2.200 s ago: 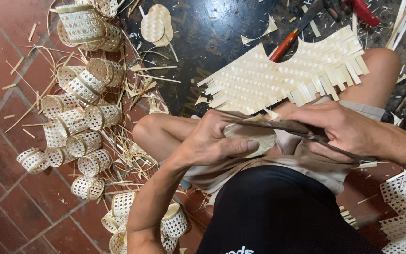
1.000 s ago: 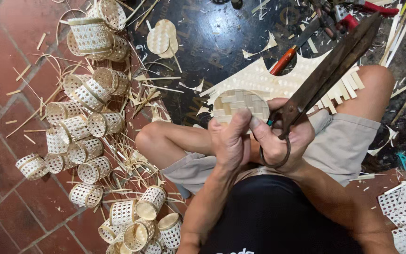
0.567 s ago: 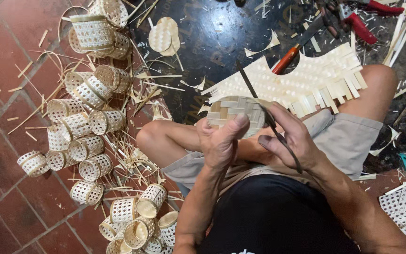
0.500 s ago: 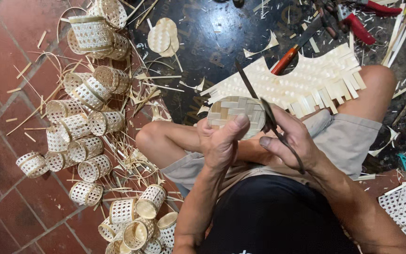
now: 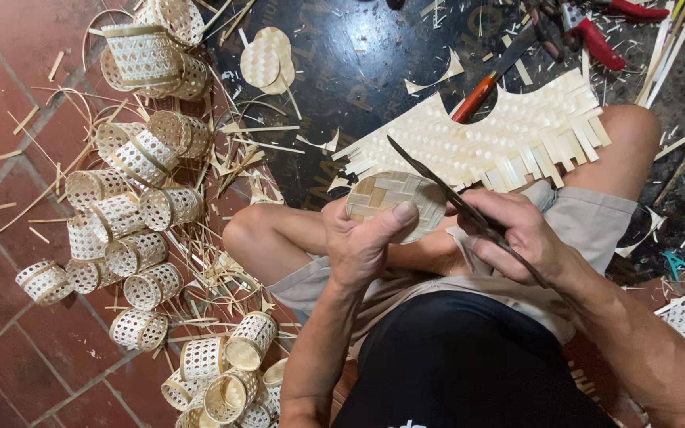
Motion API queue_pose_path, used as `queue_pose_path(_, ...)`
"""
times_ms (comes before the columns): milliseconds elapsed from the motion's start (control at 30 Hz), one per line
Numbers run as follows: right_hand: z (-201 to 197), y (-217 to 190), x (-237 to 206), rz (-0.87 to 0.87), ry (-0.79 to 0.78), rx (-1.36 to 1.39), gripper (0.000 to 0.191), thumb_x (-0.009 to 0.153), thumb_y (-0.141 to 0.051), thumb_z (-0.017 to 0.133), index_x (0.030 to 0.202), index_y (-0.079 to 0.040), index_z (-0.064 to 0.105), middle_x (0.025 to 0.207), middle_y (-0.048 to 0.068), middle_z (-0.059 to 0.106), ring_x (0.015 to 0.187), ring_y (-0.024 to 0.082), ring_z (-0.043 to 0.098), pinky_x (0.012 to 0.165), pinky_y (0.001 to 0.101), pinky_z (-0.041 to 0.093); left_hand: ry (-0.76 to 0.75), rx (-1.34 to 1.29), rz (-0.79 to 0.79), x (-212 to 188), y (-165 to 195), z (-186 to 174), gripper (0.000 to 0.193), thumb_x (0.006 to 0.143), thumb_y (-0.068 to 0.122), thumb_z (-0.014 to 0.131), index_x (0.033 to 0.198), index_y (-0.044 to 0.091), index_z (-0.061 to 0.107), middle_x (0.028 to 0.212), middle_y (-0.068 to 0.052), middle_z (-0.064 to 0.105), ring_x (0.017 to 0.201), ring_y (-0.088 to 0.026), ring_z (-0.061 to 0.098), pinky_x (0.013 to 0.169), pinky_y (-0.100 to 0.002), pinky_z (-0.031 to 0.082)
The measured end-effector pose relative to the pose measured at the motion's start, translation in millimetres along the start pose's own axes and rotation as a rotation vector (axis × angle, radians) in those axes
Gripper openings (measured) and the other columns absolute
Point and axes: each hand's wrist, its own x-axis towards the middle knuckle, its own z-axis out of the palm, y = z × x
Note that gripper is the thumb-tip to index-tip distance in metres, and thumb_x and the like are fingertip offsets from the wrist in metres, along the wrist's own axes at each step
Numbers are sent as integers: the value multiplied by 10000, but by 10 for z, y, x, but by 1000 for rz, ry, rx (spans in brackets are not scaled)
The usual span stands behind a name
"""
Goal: The person sits on the floor holding a round woven bamboo disc against a larger woven bamboo sheet and cuts around the disc's edge with scissors to trim the sheet into a circle. They rotate the disc and sheet as they cut, tear away loose strips by hand, and set trimmed pieces aside.
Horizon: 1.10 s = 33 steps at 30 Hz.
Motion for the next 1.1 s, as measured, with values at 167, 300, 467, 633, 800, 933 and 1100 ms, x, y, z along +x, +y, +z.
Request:
queue_pose_path(167,-117,-30,35,-5,-50,-82,477,747,12,655,1221,53,622,753,47,601,625,134,600,575,289,474,-40,-24,-21,-33,19,-43,211,957,-5,754,1132,-106,695,899,-75,688,724,-106,587,629,-247,472)
queue_pose_path(300,-205,-110,85,-70,-58,-113,554,731,-1,671,1273,75,584,922,101,635,752,177,632,667,314,502,-20,-34,-23,-40,6,-42,248,932,0,749,1146,-106,685,903,-87,700,717,-113,600,622,-250,481)
queue_pose_path(467,-156,-127,127,-69,-69,-141,529,772,-6,696,1277,83,570,922,109,616,780,209,614,701,334,502,-19,-5,-8,-8,-10,-58,201,936,-4,743,1100,-106,689,904,-90,702,724,-120,605,631,-261,484)
queue_pose_path(633,-124,-53,80,-49,-68,-91,501,738,16,645,1234,61,594,815,83,597,707,182,601,665,316,497,-55,-82,-24,-34,14,-53,148,960,7,760,1062,-87,707,869,-60,672,703,-96,565,623,-249,454)
queue_pose_path(800,-180,72,9,-35,-88,-93,489,723,43,606,1211,43,644,758,60,594,663,140,601,633,301,493,-3,-11,-63,-11,54,14,173,936,23,771,1058,-83,710,868,-53,682,707,-100,578,622,-252,463)
queue_pose_path(933,-207,129,-8,162,-36,-194,328,805,12,655,1130,-3,700,650,31,583,557,79,577,544,274,452,54,36,-111,16,11,-69,215,886,50,745,1072,-51,712,911,-65,745,760,-128,683,698,-276,563)
queue_pose_path(1100,-65,-4,82,164,229,51,273,979,-2,646,1250,26,635,929,13,603,807,71,545,707,233,444,90,-82,-30,86,-446,-266,153,968,89,770,1042,-37,723,914,-30,706,763,-82,619,697,-239,506)
